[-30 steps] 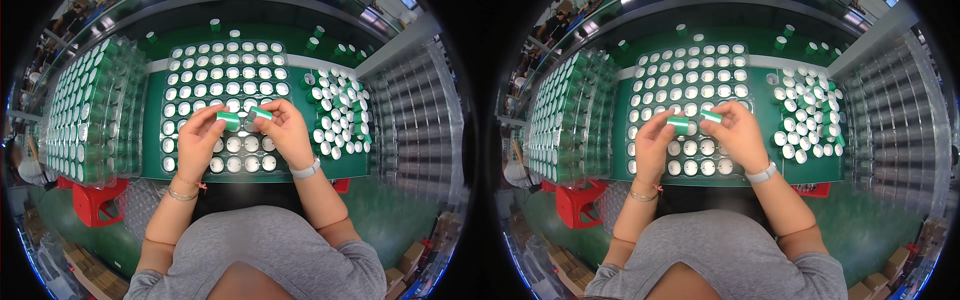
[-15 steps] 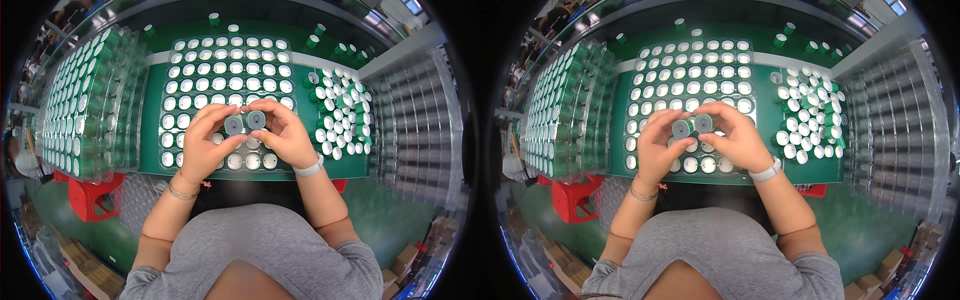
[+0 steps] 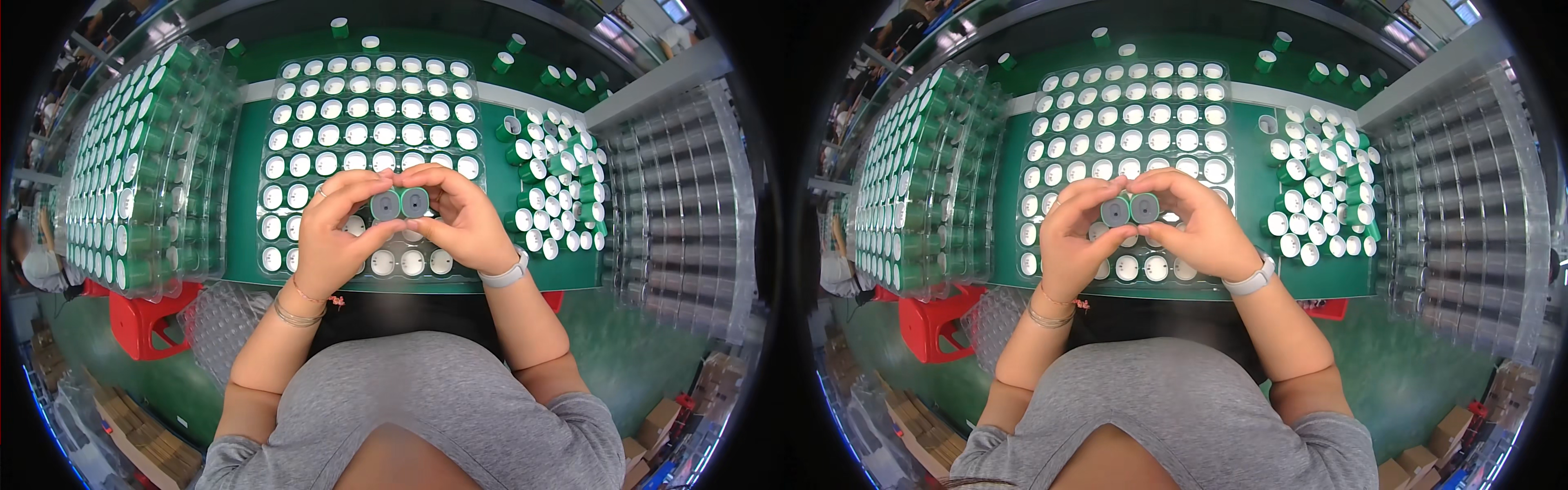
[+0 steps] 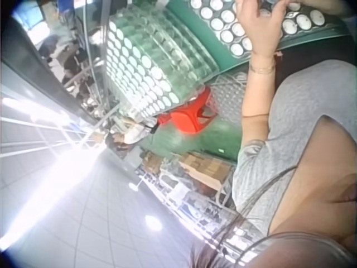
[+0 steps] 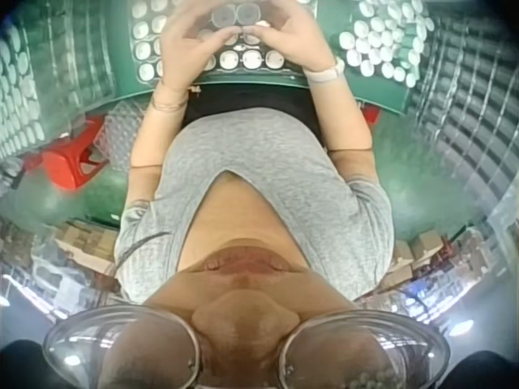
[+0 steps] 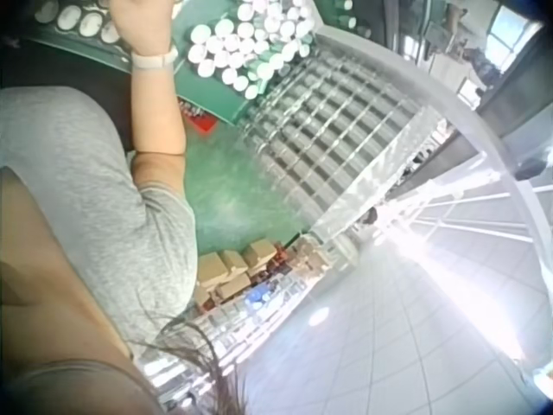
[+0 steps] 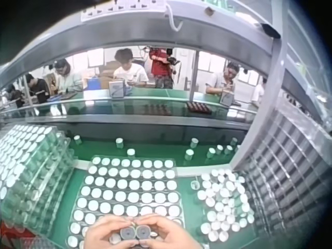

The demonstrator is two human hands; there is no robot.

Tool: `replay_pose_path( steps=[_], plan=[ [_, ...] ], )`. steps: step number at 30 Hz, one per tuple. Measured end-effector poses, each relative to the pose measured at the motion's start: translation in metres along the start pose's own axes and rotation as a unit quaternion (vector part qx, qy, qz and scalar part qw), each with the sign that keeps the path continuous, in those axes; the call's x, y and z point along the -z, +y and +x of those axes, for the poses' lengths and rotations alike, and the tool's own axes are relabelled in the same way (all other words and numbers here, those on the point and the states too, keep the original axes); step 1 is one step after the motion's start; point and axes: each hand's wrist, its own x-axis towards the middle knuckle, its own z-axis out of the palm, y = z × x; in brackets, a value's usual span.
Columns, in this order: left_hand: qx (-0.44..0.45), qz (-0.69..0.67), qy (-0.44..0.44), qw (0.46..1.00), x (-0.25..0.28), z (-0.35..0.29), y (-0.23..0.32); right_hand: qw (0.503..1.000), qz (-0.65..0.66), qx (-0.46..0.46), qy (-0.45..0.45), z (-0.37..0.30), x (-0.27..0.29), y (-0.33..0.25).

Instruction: Picking up cylindrical electronic components, inspecting their ends, and placing them into organized plastic trays on an assembly line.

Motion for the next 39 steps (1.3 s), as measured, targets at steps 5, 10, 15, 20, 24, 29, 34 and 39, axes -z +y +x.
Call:
replay_pose_path(
  steps=[5, 10, 15, 20, 24, 29, 34, 39],
  plan=[
    [0.017, -0.014, 0.009, 1.000, -0.001, 0.001, 0.000, 1.000, 0.002, -0.008, 0.002, 0.001, 0.000, -0.002],
    [0.048, 0.041, 0.028, 0.998, 0.000, 0.002, 0.002, 0.999, 0.006, -0.038, 0.007, -0.002, 0.001, -0.005],
    [0.100, -0.074, 0.062, 0.990, -0.001, -0.001, 0.003, 0.980, -0.097, 0.020, 0.175, -0.007, 0.011, -0.006],
    [0.140, -0.124, 0.060, 0.980, 0.001, -0.001, 0.010, 0.928, -0.323, 0.013, 0.188, -0.034, 0.030, -0.040],
    [0.146, -0.151, 0.061, 0.976, -0.001, -0.001, 0.007, 0.850, -0.507, 0.003, 0.142, -0.043, 0.030, -0.035],
    [0.171, -0.159, 0.055, 0.971, 0.000, -0.002, 0.011, 0.823, -0.559, 0.018, 0.100, -0.049, 0.013, -0.046],
    [0.165, -0.157, 0.046, 0.973, -0.001, -0.001, 0.014, 0.813, -0.580, -0.038, 0.042, -0.063, 0.007, -0.039],
    [0.145, -0.182, 0.028, 0.972, -0.002, -0.002, 0.014, 0.842, -0.530, -0.038, 0.096, -0.064, -0.003, -0.052]
  ],
)
